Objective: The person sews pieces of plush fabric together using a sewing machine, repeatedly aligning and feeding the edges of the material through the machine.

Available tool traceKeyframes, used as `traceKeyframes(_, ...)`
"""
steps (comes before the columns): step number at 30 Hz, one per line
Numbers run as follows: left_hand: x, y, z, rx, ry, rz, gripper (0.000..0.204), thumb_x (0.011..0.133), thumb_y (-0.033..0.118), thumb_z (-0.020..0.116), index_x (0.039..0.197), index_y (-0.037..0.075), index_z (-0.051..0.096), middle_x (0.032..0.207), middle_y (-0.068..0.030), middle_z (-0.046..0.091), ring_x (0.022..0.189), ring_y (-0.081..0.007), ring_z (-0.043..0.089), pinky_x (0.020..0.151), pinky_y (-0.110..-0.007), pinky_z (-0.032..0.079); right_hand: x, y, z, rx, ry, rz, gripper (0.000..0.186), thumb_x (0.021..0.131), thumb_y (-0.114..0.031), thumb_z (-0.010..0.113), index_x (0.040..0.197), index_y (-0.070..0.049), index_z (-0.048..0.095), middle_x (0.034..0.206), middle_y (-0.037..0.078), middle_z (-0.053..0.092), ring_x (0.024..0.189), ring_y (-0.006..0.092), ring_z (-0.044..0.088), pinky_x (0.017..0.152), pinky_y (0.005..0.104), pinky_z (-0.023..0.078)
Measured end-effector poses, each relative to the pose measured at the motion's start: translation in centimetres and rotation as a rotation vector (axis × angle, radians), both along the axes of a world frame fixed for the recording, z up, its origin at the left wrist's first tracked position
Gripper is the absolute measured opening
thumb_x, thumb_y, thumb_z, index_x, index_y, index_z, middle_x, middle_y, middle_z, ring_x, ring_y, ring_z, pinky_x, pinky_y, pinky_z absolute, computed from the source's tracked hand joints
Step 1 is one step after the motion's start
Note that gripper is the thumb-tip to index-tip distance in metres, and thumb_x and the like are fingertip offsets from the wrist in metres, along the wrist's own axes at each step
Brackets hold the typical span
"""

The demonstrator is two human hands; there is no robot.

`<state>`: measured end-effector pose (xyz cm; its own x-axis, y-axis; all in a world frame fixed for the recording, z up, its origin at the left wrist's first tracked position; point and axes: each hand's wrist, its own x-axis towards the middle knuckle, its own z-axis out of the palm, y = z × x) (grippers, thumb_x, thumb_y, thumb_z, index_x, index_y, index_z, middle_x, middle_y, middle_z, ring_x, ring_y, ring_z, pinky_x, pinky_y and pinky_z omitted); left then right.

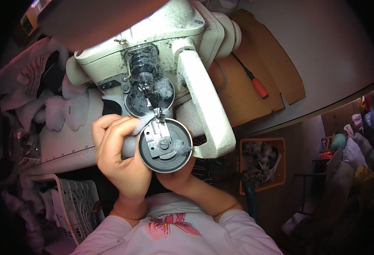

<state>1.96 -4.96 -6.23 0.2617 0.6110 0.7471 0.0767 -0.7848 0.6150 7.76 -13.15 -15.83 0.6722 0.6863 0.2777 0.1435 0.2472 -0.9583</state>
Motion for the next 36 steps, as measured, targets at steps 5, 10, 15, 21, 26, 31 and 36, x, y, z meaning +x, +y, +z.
traceKeyframes(5,-1.6,0.6,3.5,0.236,0.314,0.073,0.018,0.065,-0.006,0.066,0.081,0.002,0.061,0.078,-0.0095,0.062,0.082,-0.0282,0.059,0.084,-0.038,0.043,-0.8,1.1,3.1,0.053,-0.198,0.174,0.048,0.089,-0.002,0.058,0.135,0.004,0.044,0.132,0.019,0.051,0.124,0.0280,0.049,0.104,0.0405,0.039)
traceKeyframes(10,-1.8,1.5,2.6,0.187,0.305,-0.048,0.017,0.070,-0.007,0.065,0.083,0.002,0.060,0.078,-0.0104,0.061,0.079,-0.0274,0.059,0.082,-0.040,0.044,-1.5,1.1,4.0,0.090,-0.339,0.087,0.045,0.093,-0.001,0.052,0.136,0.004,0.044,0.137,0.021,0.048,0.127,0.0300,0.047,0.106,0.0415,0.037)
traceKeyframes(15,-1.4,1.9,0.5,0.179,0.053,-0.161,0.023,0.072,-0.015,0.060,0.090,-0.001,0.058,0.087,-0.0152,0.059,0.076,-0.0285,0.057,0.073,-0.035,0.047,-1.5,0.8,3.5,0.096,-0.339,0.001,0.038,0.089,0.001,0.056,0.127,0.003,0.054,0.127,0.019,0.057,0.120,0.0305,0.055,0.104,0.0420,0.039)
traceKeyframes(21,-2.4,1.4,1.5,0.173,0.359,-0.058,0.014,0.071,-0.001,0.052,0.082,-0.002,0.060,0.092,-0.0162,0.058,0.081,-0.0293,0.052,0.076,-0.037,0.042,-1.6,0.9,2.6,0.080,-0.338,-0.020,0.033,0.085,0.001,0.061,0.118,0.001,0.060,0.113,0.015,0.064,0.106,0.0279,0.062,0.096,0.0398,0.045)
traceKeyframes(26,-1.3,2.1,1.0,0.086,0.212,-0.234,0.012,0.072,0.006,0.065,0.082,0.000,0.064,0.091,-0.0137,0.060,0.080,-0.0276,0.056,0.072,-0.035,0.038,-1.7,0.8,3.3,0.079,-0.219,-0.007,0.035,0.083,0.001,0.060,0.119,0.000,0.060,0.119,0.017,0.060,0.113,0.0293,0.057,0.100,0.0420,0.041)
traceKeyframes(31,-1.3,2.0,0.1,-0.072,-0.043,-0.274,0.011,0.075,-0.001,0.070,0.085,-0.002,0.064,0.086,-0.0148,0.064,0.074,-0.0272,0.061,0.068,-0.034,0.048,-1.3,0.2,3.5,0.023,-0.482,0.016,0.048,0.095,-0.008,0.050,0.140,0.004,0.037,0.137,0.018,0.047,0.126,0.0274,0.047,0.105,0.0388,0.037)
traceKeyframes(36,-1.8,2.6,0.6,-0.080,-0.064,-0.311,0.005,0.081,-0.005,0.066,0.085,-0.004,0.063,0.075,-0.0140,0.063,0.065,-0.0224,0.061,0.061,-0.029,0.049,-1.9,0.0,4.8,0.033,-0.465,-0.076,0.031,0.092,-0.009,0.055,0.120,0.004,0.059,0.121,0.019,0.058,0.114,0.0307,0.056,0.102,0.0426,0.038)
